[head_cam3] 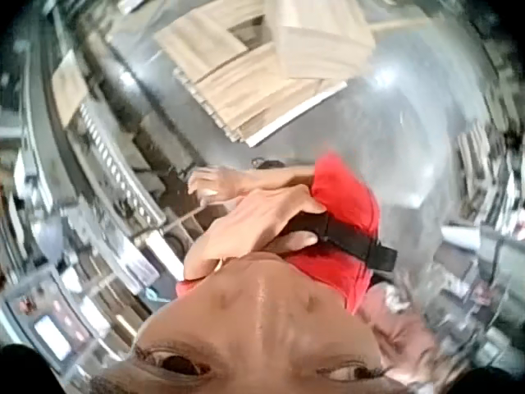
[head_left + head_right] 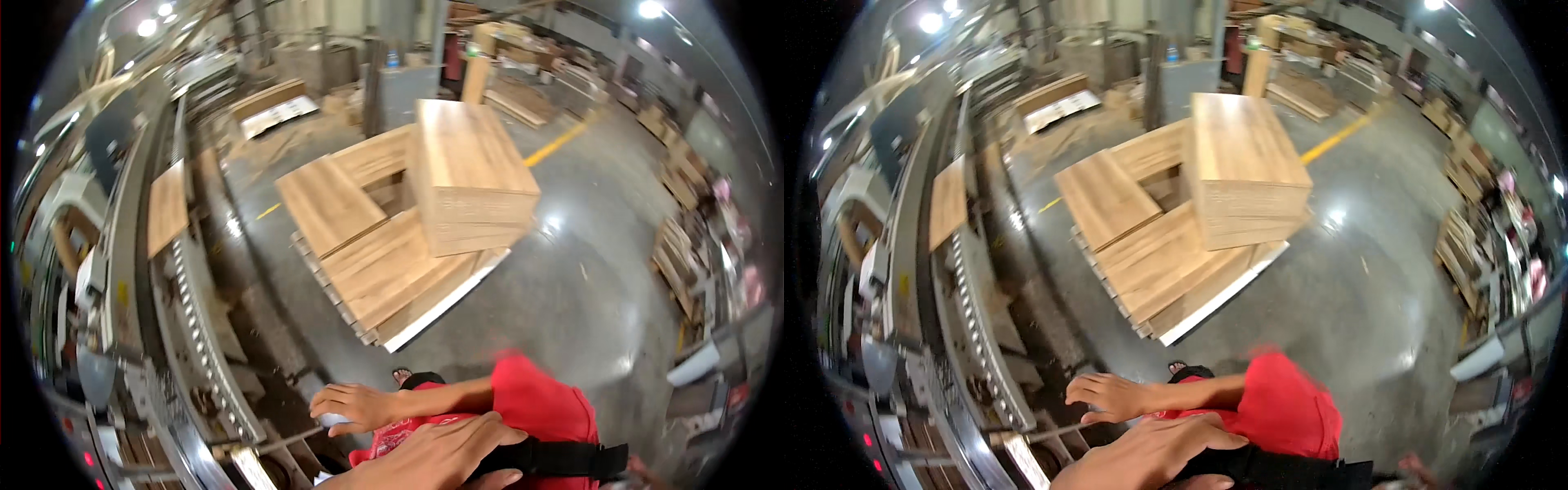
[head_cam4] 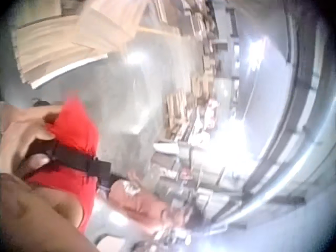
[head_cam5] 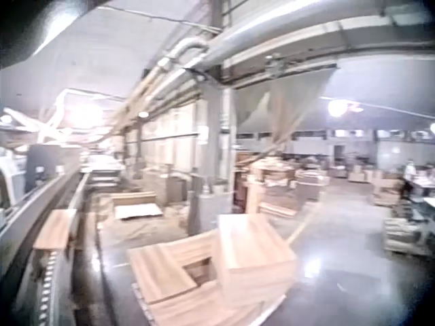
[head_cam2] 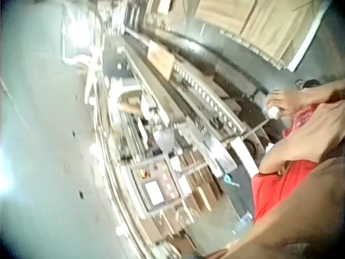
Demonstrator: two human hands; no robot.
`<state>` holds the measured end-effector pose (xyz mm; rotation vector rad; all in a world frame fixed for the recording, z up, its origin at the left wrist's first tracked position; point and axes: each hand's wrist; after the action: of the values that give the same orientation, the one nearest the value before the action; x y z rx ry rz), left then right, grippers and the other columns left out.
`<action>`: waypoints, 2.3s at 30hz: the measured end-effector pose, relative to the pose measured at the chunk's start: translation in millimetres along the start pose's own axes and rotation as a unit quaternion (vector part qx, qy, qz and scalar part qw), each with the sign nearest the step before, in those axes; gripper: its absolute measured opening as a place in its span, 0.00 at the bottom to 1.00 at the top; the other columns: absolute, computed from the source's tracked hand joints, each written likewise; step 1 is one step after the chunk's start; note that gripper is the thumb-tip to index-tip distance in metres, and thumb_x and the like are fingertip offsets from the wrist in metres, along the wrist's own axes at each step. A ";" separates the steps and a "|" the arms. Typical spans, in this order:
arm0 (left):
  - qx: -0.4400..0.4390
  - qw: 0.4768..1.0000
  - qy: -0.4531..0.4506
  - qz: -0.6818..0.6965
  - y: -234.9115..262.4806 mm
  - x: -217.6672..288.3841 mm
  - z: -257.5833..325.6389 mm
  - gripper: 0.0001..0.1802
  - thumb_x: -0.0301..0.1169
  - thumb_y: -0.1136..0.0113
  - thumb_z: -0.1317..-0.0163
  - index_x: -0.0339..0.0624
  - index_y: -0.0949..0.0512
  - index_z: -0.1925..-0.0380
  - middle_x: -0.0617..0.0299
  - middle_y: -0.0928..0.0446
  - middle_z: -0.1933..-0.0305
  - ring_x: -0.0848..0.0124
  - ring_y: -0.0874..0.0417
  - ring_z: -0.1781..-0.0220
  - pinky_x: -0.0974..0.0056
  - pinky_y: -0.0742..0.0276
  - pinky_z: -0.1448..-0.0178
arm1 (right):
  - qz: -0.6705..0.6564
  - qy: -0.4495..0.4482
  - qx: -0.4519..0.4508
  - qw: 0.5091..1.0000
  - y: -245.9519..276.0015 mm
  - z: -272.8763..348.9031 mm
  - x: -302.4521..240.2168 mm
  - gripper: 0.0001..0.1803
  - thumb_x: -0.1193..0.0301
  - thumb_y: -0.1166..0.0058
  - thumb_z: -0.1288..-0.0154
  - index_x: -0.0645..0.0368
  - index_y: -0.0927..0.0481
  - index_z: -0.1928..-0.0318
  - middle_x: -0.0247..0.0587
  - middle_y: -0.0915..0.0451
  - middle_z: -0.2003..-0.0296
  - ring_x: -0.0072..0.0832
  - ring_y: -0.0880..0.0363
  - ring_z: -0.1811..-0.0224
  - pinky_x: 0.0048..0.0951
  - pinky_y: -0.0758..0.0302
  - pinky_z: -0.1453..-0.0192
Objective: The person picks up wooden panels from a stack and feeds them one by one into an edge-banding machine.
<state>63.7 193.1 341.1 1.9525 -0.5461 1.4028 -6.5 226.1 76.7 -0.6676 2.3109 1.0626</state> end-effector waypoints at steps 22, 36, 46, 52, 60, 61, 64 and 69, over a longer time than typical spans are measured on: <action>0.154 0.904 0.354 0.187 101.3 -369.8 -139.3 0.14 0.37 0.53 0.31 0.37 0.29 0.55 0.60 0.23 0.64 0.73 0.24 0.66 0.69 0.29 0.64 | 0.575 -0.494 0.207 0.618 420.0 241.6 266.7 0.31 0.66 0.40 0.52 0.63 0.30 0.46 0.49 0.33 0.43 0.43 0.39 0.36 0.45 0.45 0.32; 0.372 0.773 0.261 0.443 116.0 -476.4 -272.0 0.21 0.49 0.54 0.33 0.44 0.30 0.53 0.58 0.26 0.59 0.71 0.24 0.58 0.67 0.28 0.60 | 0.410 -0.372 0.242 0.797 267.4 103.8 175.4 0.23 0.68 0.46 0.47 0.64 0.27 0.50 0.50 0.28 0.49 0.43 0.33 0.46 0.46 0.40 0.40; 0.713 0.580 0.286 0.271 128.4 -425.5 -36.5 0.14 0.40 0.45 0.35 0.44 0.31 0.74 0.70 0.36 0.78 0.79 0.37 0.75 0.67 0.39 0.71 | -0.343 -0.413 0.696 0.477 261.2 177.9 200.9 0.31 0.51 0.45 0.41 0.55 0.35 0.43 0.40 0.30 0.55 0.28 0.30 0.55 0.31 0.31 0.54; 0.807 0.502 0.312 -0.018 61.4 -374.4 163.5 0.20 0.39 0.45 0.37 0.26 0.25 0.65 0.54 0.23 0.71 0.68 0.25 0.68 0.63 0.29 0.60 | -0.601 -0.376 0.495 0.502 170.4 108.2 174.9 0.36 0.42 0.66 0.34 0.54 0.40 0.35 0.44 0.34 0.39 0.44 0.36 0.38 0.50 0.37 0.36; 0.896 0.213 0.379 -0.088 -138.2 -267.0 309.9 0.24 0.45 0.42 0.40 0.28 0.26 0.68 0.47 0.22 0.70 0.63 0.23 0.68 0.60 0.28 0.59 | -0.623 -0.580 0.231 0.470 -1.9 44.2 147.8 0.33 0.43 0.63 0.36 0.51 0.32 0.40 0.40 0.27 0.45 0.41 0.30 0.43 0.50 0.35 0.37; 0.900 0.176 0.389 -0.082 -171.7 -264.7 329.9 0.23 0.44 0.42 0.40 0.28 0.26 0.67 0.47 0.22 0.69 0.64 0.23 0.68 0.60 0.28 0.59 | -0.637 -0.601 0.192 0.442 -23.9 31.8 139.9 0.33 0.43 0.63 0.36 0.51 0.33 0.39 0.40 0.28 0.44 0.41 0.31 0.43 0.50 0.36 0.37; 0.940 0.066 0.327 -0.069 -237.7 -257.7 342.9 0.22 0.44 0.42 0.40 0.30 0.25 0.65 0.52 0.22 0.69 0.67 0.24 0.67 0.61 0.28 0.60 | -0.611 -0.634 0.110 0.462 -91.6 3.3 135.2 0.34 0.43 0.63 0.36 0.52 0.34 0.39 0.41 0.29 0.43 0.42 0.31 0.42 0.49 0.37 0.36; 0.972 -0.060 0.227 0.012 -313.4 -260.3 366.6 0.23 0.45 0.41 0.40 0.32 0.27 0.61 0.56 0.23 0.62 0.72 0.25 0.62 0.67 0.29 0.57 | -0.604 -0.639 0.010 0.476 -200.9 -27.1 115.9 0.30 0.47 0.62 0.34 0.53 0.33 0.40 0.41 0.28 0.45 0.43 0.32 0.42 0.49 0.36 0.38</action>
<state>428.8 134.8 -63.4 -0.3412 -1.3352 -0.7668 23.6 64.0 -88.7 -0.7819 0.2041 0.3748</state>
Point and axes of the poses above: each hand's wrist, its own z-axis away from the middle knuckle, its own y-axis out of the back of the hand, x = y × z
